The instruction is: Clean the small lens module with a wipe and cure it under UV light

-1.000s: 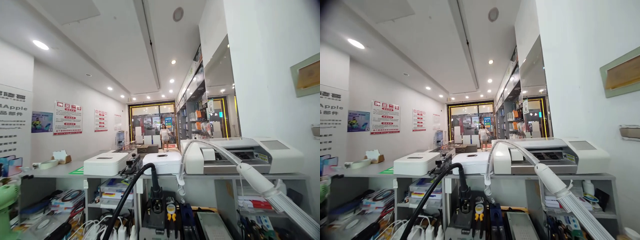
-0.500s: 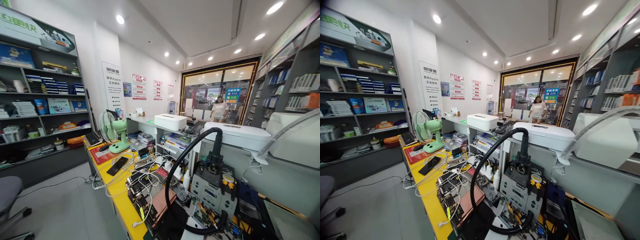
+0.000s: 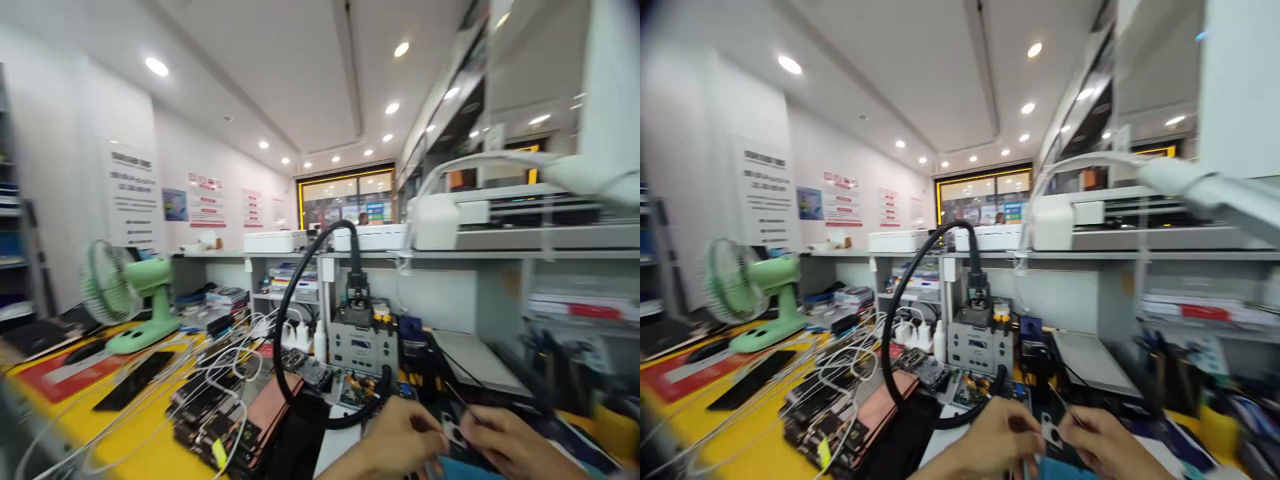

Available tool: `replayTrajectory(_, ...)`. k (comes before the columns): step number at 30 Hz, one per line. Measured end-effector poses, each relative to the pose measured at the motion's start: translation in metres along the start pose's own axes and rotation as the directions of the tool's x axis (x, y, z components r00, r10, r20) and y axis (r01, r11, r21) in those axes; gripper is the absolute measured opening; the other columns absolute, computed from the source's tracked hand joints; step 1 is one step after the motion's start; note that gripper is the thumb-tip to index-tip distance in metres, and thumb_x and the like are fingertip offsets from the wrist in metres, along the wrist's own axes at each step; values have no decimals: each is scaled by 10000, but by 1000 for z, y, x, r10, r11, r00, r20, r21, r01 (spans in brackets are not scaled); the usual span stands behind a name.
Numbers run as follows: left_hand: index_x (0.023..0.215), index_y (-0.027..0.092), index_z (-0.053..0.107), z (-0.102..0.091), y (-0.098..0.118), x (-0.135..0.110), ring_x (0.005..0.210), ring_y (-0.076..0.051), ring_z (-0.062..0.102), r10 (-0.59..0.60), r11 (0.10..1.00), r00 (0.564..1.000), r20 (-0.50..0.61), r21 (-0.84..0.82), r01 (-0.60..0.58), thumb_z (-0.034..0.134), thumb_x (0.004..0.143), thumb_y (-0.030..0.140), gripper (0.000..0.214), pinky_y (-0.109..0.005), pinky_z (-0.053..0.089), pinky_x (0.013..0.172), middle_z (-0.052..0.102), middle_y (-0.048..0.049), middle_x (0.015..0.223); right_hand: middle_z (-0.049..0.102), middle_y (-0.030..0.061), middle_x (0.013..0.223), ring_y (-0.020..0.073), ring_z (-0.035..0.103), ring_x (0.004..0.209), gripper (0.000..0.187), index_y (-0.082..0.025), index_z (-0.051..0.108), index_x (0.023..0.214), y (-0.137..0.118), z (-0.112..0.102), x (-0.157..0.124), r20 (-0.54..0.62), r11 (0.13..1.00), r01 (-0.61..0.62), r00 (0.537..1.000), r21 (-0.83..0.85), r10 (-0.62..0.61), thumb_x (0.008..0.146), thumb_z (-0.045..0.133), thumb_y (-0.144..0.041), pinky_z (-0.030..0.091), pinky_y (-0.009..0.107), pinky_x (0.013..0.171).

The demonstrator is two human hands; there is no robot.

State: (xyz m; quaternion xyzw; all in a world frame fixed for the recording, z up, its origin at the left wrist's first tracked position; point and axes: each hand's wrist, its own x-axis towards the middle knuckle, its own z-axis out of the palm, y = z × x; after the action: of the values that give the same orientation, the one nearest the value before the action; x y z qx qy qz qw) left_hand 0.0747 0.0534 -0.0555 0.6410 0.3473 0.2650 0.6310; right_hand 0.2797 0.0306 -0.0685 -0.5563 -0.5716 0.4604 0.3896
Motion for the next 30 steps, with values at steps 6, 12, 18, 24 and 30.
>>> replayTrajectory(6, 920, 108, 597, 12, -1, -8, 531, -67, 538, 46, 996, 996, -73, 84, -40, 588, 954, 259, 155, -175, 461, 452, 595, 11, 767, 422, -75, 495, 35, 182, 361, 289, -206, 504, 707, -26, 7, -19, 15, 995, 9, 1000, 103, -10, 714, 672, -441, 51, 247, 388)
replayTrajectory(12, 969, 112, 600, 13, -8, -4, 559, -77, 540, 107, 980, 989, -100, 179, -88, 608, 942, 290, 180, -181, 451, 467, 581, 12, 762, 418, -85, 488, 34, 186, 351, 274, -199, 496, 722, -24, 10, -32, -15, 993, 36, 999, 109, -34, 725, 663, -417, 69, 230, 363)
replayTrajectory(18, 962, 111, 606, 13, -6, -7, 595, -88, 563, 139, 970, 988, -60, 210, -123, 612, 938, 286, 177, -192, 477, 491, 592, 2, 786, 411, -98, 536, 24, 209, 369, 258, -157, 524, 783, -21, 9, -37, -27, 995, 50, 998, 89, -48, 928, 592, -359, 126, 169, 342)
replayTrajectory(24, 1074, 122, 592, 12, 0, -21, 543, -83, 536, 137, 967, 989, -52, 221, -123, 571, 962, 354, 259, -198, 471, 472, 579, 12, 747, 500, -67, 650, 35, 392, 439, 211, -128, 589, 873, -15, 0, -41, -18, 995, 77, 997, 63, -76, 969, 585, -317, 338, 151, 390)
replayTrajectory(30, 1195, 144, 553, 6, 6, -25, 717, -126, 601, 245, 908, 968, 56, 337, -250, 603, 939, 316, 313, -249, 534, 578, 611, -61, 1016, 526, -59, 670, 42, 431, 458, 198, -125, 601, 886, -11, -8, -44, 44, 996, 93, 995, 10, -93, 960, 601, -309, 376, 157, 411)
